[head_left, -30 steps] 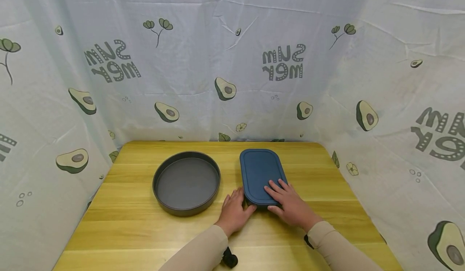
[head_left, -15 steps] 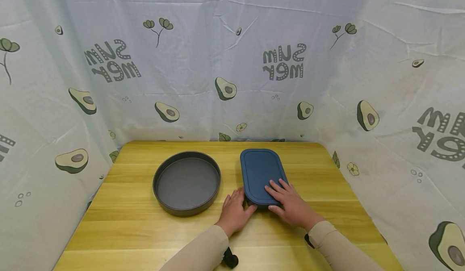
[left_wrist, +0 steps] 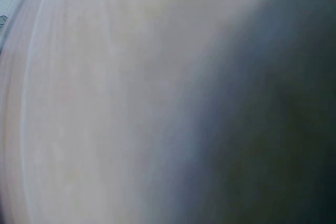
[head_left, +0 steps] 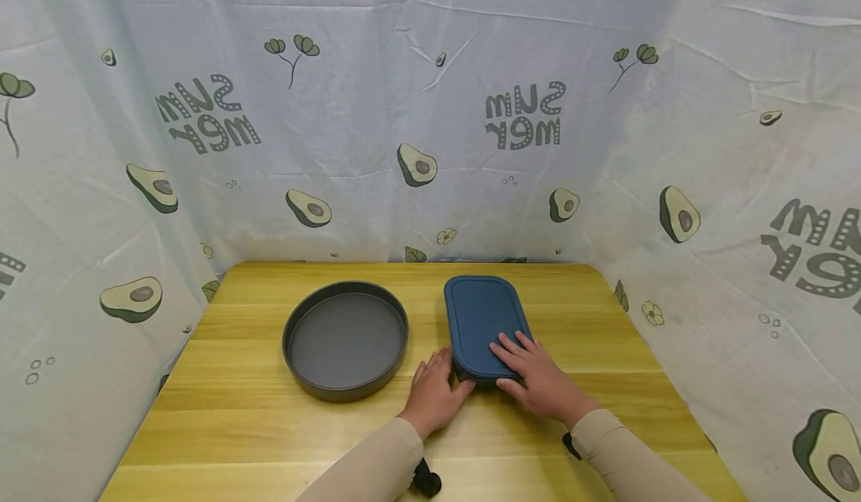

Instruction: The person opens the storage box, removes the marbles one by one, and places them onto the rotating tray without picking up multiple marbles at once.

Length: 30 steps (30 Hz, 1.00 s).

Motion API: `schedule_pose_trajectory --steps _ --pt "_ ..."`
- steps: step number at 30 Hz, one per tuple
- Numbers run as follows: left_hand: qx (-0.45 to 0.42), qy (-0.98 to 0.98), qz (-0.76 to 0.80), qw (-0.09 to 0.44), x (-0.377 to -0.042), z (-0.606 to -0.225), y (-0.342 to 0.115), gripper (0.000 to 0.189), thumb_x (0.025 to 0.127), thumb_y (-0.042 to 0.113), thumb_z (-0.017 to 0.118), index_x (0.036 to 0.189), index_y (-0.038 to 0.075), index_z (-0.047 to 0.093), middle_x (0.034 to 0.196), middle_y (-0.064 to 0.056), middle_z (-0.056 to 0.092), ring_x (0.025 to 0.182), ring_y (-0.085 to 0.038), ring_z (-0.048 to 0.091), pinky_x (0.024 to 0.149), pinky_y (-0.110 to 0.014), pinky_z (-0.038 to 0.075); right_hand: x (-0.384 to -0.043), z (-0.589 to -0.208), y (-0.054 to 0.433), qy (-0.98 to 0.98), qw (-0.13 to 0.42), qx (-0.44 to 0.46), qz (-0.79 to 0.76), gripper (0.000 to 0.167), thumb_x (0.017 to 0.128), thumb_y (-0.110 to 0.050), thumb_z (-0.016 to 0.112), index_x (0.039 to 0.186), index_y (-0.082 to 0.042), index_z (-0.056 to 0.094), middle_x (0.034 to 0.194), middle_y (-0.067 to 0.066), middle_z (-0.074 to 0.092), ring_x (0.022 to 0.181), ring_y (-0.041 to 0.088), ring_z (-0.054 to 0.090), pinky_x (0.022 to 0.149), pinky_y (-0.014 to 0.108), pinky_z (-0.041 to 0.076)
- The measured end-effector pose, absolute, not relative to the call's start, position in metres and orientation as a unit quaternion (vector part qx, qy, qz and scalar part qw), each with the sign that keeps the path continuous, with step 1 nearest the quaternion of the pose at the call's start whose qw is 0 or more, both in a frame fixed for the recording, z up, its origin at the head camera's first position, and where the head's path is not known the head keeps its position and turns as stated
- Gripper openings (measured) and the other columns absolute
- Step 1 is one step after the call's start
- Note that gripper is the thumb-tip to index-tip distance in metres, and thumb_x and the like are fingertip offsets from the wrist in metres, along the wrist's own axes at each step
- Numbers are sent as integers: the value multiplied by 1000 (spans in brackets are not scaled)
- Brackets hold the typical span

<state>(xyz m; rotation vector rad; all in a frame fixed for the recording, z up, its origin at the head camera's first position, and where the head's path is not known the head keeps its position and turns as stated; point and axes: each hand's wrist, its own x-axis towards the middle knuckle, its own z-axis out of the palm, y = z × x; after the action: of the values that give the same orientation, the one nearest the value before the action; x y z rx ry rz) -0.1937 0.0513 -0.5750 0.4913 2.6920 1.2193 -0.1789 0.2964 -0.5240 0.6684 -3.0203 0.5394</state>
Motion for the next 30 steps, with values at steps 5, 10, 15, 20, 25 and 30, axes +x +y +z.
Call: schedule_pose_trajectory --steps 5,10,15,20,25,30 --pt "164 897 403 71 -193 -574 51 83 103 55 60 164 5 35 169 -14 40 159 -37 34 130 -60 21 -179 -523 296 -962 -4 208 177 65 104 -39 65 161 -15 46 169 16 38 157 54 26 121 77 22" --pt "162 896 408 71 -192 -574 51 84 103 55 61 164 4 35 168 -15 40 159 -37 34 130 -60 20 -179 -522 296 -961 -4 205 188 65 104 -40 65 161 -15 46 169 16 38 157 53 26 122 76 22" --pt "164 895 409 70 -192 -575 51 84 103 55 61 164 5 35 168 -14 40 158 -38 34 129 -61 21 -178 -520 296 -960 1 201 193 64 105 -39 63 162 -15 45 169 15 39 157 52 28 123 74 22" --pt "164 894 411 67 -192 -575 51 81 103 52 62 164 7 36 168 -13 41 158 -38 35 129 -61 21 -177 -517 295 -958 16 196 209 62 106 -34 62 161 -12 45 168 17 41 156 51 30 124 73 22" --pt "163 895 412 59 -193 -576 52 78 102 50 63 164 10 38 167 -12 44 157 -38 37 129 -62 22 -175 -513 294 -955 39 186 227 60 107 -31 62 160 -7 46 166 19 42 155 51 33 123 72 25" --pt "162 895 411 59 -194 -577 53 77 103 50 63 164 11 38 167 -11 44 157 -37 37 129 -62 22 -173 -511 295 -954 52 173 239 59 108 -30 59 160 -7 45 167 20 41 154 52 34 121 71 31"
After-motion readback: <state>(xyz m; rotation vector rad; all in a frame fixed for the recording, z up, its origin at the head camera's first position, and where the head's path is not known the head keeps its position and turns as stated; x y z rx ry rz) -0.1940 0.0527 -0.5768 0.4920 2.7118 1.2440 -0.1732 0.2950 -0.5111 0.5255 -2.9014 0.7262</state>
